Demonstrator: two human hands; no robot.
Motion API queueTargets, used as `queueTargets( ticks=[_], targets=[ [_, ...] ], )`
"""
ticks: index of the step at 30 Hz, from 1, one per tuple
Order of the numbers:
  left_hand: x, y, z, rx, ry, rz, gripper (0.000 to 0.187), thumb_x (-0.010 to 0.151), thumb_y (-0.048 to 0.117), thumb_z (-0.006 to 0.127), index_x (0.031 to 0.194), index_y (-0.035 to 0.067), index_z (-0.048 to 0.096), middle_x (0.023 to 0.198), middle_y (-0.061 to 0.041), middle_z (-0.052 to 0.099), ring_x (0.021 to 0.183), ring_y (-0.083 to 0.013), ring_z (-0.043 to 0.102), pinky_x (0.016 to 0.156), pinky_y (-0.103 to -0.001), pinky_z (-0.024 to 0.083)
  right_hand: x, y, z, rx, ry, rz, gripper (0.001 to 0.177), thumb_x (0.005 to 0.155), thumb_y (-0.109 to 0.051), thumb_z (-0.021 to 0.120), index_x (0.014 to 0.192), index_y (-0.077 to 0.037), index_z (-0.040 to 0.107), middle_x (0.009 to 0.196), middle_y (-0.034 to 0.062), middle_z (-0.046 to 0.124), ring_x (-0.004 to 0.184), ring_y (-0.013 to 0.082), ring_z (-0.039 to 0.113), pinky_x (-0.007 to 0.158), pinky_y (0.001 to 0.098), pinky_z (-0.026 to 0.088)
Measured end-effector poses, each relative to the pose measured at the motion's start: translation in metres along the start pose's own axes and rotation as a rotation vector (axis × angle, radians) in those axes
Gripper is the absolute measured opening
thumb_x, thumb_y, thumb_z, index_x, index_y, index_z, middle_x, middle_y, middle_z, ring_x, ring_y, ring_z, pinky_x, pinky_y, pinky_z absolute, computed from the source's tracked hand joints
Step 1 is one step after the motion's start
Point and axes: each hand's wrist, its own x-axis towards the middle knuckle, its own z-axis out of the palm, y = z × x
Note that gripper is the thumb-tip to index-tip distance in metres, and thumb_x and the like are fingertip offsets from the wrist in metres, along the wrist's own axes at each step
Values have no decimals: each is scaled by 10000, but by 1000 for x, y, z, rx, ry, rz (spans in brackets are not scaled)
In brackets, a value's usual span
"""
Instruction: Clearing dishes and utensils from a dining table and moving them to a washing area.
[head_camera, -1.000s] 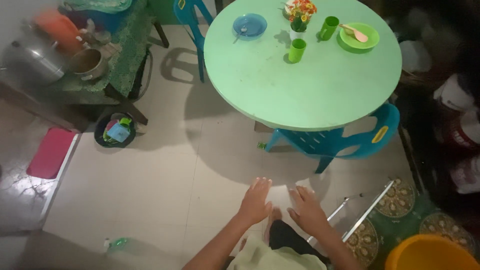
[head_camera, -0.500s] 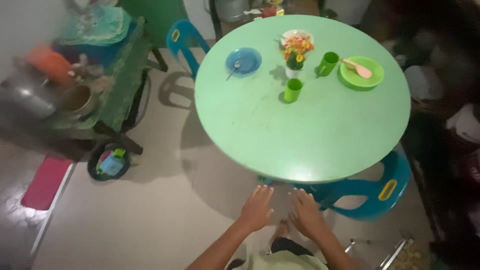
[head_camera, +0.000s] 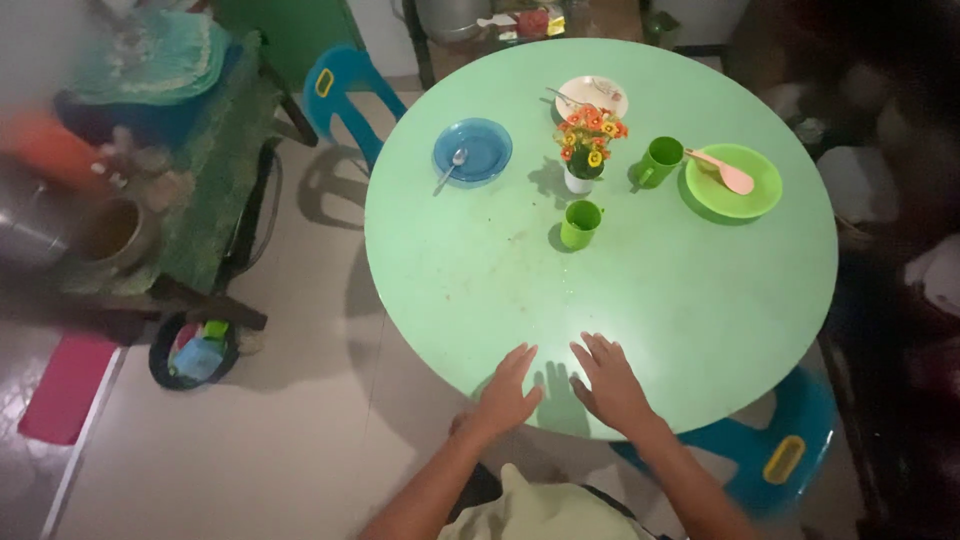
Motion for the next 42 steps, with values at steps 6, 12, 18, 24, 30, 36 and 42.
queueTargets(
  ticks=[6, 12, 18, 24, 30, 36, 42],
  targets=[
    [93, -53, -42, -77, 112, 65, 668, 901, 228, 673, 1501, 35, 454, 1544, -215, 463, 1449, -358, 428, 1195, -438, 353, 88, 1, 19, 90, 126, 21, 565, 864, -200, 732, 1378, -64, 541, 1459, 220, 505, 1368, 429, 444, 1132, 562, 347],
    [212, -139, -95, -86, 178, 105, 646, 876, 213, 727, 1439, -11, 505, 1463, -236, 528, 1382, -378, 480, 1165, -454, 369, 203, 1, 51, 170, 41, 165, 624, 812, -181, 755, 1386, -74, 534, 1453, 202, 512, 1362, 394, 463, 1120, 490, 386],
    [339, -229, -170, -181, 411, 120, 486, 950, 283, 707, 1333, 3, 602, 1359, -199, 621, 1286, -359, 585, 1105, -449, 447, 319, 18, 88, 298, 111, 183, 632, 835, -133, 707, 1434, -71, 517, 1433, 188, 556, 1323, 381, 503, 1103, 460, 419],
    [449, -303, -223, -33, 596, -12, 444, 985, 283, 666, 1319, -5, 617, 1275, -227, 648, 1231, -390, 585, 1075, -492, 453, 404, 56, 132, 393, 32, 354, 651, 880, -178, 673, 1482, -64, 453, 1439, 198, 560, 1291, 384, 532, 1095, 448, 434],
    [513, -378, -226, -75, 499, -288, 505, 951, 262, 659, 1314, -75, 560, 1270, -291, 621, 1212, -440, 585, 1042, -506, 468, 482, 79, 176, 596, 50, 497, 648, 939, -230, 658, 1495, -19, 402, 1411, 191, 597, 1252, 332, 614, 1031, 418, 483],
    [523, -344, -258, -765, 152, -538, 458, 926, 156, 507, 1338, -39, 551, 1191, -327, 656, 1073, -509, 681, 859, -569, 586, 532, 123, 257, 865, 151, 728, 525, 1008, -214, 621, 1439, 21, 433, 1220, 151, 704, 1085, 226, 705, 925, 342, 550],
    [537, -414, -205, -325, 267, -342, 467, 929, 131, 582, 1361, -25, 501, 1302, -275, 617, 1227, -412, 615, 1039, -479, 483, 554, 115, 252, 1389, 237, 751, 391, 1006, -116, 582, 1364, 30, 525, 1105, 121, 703, 913, 200, 700, 735, 319, 568]
  ],
)
